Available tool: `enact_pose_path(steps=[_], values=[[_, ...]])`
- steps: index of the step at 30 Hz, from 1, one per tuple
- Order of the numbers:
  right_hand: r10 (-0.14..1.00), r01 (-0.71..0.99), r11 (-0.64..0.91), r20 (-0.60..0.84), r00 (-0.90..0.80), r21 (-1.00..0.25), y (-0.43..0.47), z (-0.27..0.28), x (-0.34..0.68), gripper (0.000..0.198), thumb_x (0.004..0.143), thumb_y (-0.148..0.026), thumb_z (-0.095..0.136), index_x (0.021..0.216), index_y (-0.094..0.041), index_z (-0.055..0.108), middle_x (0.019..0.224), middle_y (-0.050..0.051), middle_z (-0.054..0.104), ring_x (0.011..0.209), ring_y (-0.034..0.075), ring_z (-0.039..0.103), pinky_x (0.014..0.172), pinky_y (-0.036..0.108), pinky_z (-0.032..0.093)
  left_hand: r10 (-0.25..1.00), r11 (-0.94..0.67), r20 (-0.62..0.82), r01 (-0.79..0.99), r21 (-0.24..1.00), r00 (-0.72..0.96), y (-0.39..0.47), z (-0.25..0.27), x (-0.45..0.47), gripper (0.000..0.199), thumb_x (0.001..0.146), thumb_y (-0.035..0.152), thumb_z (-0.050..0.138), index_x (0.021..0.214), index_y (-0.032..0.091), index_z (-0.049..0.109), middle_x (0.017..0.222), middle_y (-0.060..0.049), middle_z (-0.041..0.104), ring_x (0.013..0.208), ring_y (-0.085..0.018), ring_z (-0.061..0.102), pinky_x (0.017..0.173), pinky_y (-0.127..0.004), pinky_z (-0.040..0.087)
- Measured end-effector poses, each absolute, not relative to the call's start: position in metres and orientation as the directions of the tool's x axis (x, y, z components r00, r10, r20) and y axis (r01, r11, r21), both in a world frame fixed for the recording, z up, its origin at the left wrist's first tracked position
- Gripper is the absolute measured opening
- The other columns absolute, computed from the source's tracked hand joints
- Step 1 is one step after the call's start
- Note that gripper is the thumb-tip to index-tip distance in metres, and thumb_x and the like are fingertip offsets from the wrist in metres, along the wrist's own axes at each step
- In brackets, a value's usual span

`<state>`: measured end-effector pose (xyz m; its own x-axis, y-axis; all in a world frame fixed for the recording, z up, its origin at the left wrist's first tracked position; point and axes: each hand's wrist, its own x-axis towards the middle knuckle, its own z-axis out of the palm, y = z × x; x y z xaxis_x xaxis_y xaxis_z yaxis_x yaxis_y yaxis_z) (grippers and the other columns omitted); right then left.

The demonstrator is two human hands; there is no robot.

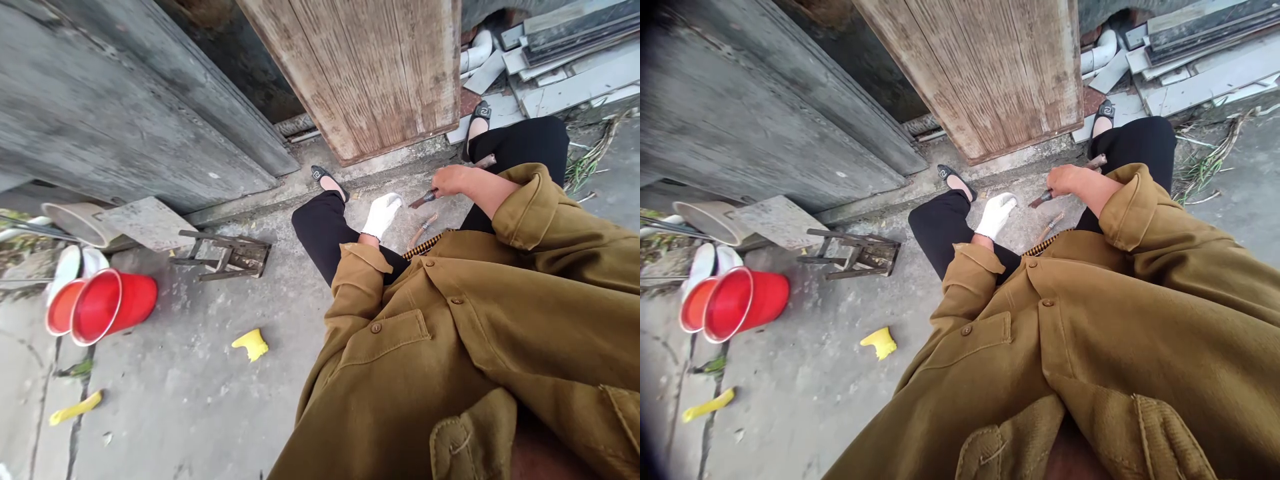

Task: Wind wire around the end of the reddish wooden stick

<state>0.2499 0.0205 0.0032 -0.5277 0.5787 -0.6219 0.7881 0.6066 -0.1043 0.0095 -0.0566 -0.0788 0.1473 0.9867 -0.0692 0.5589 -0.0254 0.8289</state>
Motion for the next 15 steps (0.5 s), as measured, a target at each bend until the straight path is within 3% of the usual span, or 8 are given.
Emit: enact_pose_path(steps=[1,3,5,7,8,10,13,15], values=[[0.582,0.779,0.622,-0.619,-0.526,-0.077,0.02,0.003,0.25,0.035,0.093,-0.027,0.066,0.12,-0.01,0.08,0.112,0.019,0.075,0.093,0.025,0.067,0.076,0.031,0.042,0.983,-0.038,-0.074,0.584,0.811,0.167,-0.056,-0.077,0.01,0.018,0.092,0.015,0.059,0.1,0.012,0.075,0.108,-0.01,0.078,0.101,-0.021,0.07,0.098,-0.033,0.053],[0.464,0.755,0.638,-0.708,-0.533,-0.151,0.018,0.005,0.25,0.034,0.093,-0.027,0.066,0.119,-0.012,0.081,0.104,0.016,0.076,0.089,0.023,0.067,0.077,0.031,0.044,0.975,-0.081,-0.064,0.61,0.788,0.212,-0.052,-0.071,0.01,0.017,0.092,0.016,0.06,0.096,0.013,0.076,0.107,-0.01,0.078,0.102,-0.022,0.069,0.1,-0.034,0.052],[0.264,0.726,0.605,-0.777,-0.571,-0.328,0.015,0.01,0.25,0.034,0.094,-0.029,0.066,0.122,-0.017,0.08,0.091,0.008,0.076,0.08,0.018,0.065,0.078,0.029,0.045,0.968,-0.117,-0.046,0.612,0.782,0.245,-0.047,-0.061,0.007,0.014,0.091,0.017,0.061,0.091,0.014,0.075,0.104,-0.009,0.078,0.1,-0.022,0.069,0.1,-0.033,0.051],[0.164,0.682,0.515,-0.721,-0.673,-0.519,0.013,0.022,0.248,0.037,0.095,-0.037,0.066,0.127,-0.021,0.078,0.087,0.003,0.074,0.075,0.014,0.062,0.079,0.027,0.045,0.965,-0.107,-0.052,0.565,0.818,0.258,-0.038,-0.051,0.004,0.013,0.09,0.016,0.062,0.088,0.014,0.074,0.099,-0.008,0.077,0.093,-0.02,0.068,0.094,-0.032,0.053],[0.181,0.646,0.458,-0.647,-0.741,-0.611,0.013,0.03,0.246,0.04,0.096,-0.042,0.065,0.128,-0.022,0.077,0.088,0.003,0.074,0.075,0.013,0.062,0.08,0.027,0.046,0.964,-0.077,-0.072,0.524,0.848,0.257,-0.033,-0.046,0.002,0.012,0.09,0.016,0.062,0.087,0.013,0.073,0.094,-0.008,0.076,0.087,-0.019,0.067,0.088,-0.03,0.054],[0.332,0.563,0.342,-0.463,-0.822,-0.753,0.016,0.045,0.239,0.043,0.098,-0.049,0.061,0.126,-0.02,0.077,0.091,0.004,0.073,0.075,0.012,0.06,0.079,0.027,0.047,0.964,0.021,-0.13,0.419,0.908,0.233,-0.024,-0.039,-0.003,0.013,0.091,0.02,0.062,0.085,0.012,0.07,0.081,-0.005,0.071,0.072,-0.015,0.062,0.073,-0.027,0.052],[0.634,0.498,0.22,-0.265,-0.727,-0.839,0.03,0.063,0.224,0.043,0.1,-0.05,0.057,0.118,-0.016,0.076,0.09,0.006,0.071,0.069,0.011,0.056,0.072,0.027,0.047,0.948,0.11,-0.186,0.283,0.953,0.257,-0.014,-0.032,-0.01,0.021,0.095,0.032,0.062,0.088,0.013,0.069,0.071,-0.002,0.062,0.061,-0.011,0.054,0.059,-0.022,0.046],[0.76,0.499,0.172,-0.208,-0.616,-0.85,0.048,0.069,0.213,0.041,0.1,-0.047,0.057,0.113,-0.014,0.076,0.088,0.006,0.07,0.066,0.011,0.055,0.067,0.026,0.047,0.917,0.099,-0.178,0.23,0.968,0.356,-0.009,-0.03,-0.015,0.028,0.094,0.04,0.063,0.091,0.014,0.069,0.072,-0.003,0.061,0.063,-0.011,0.055,0.059,-0.021,0.045]])
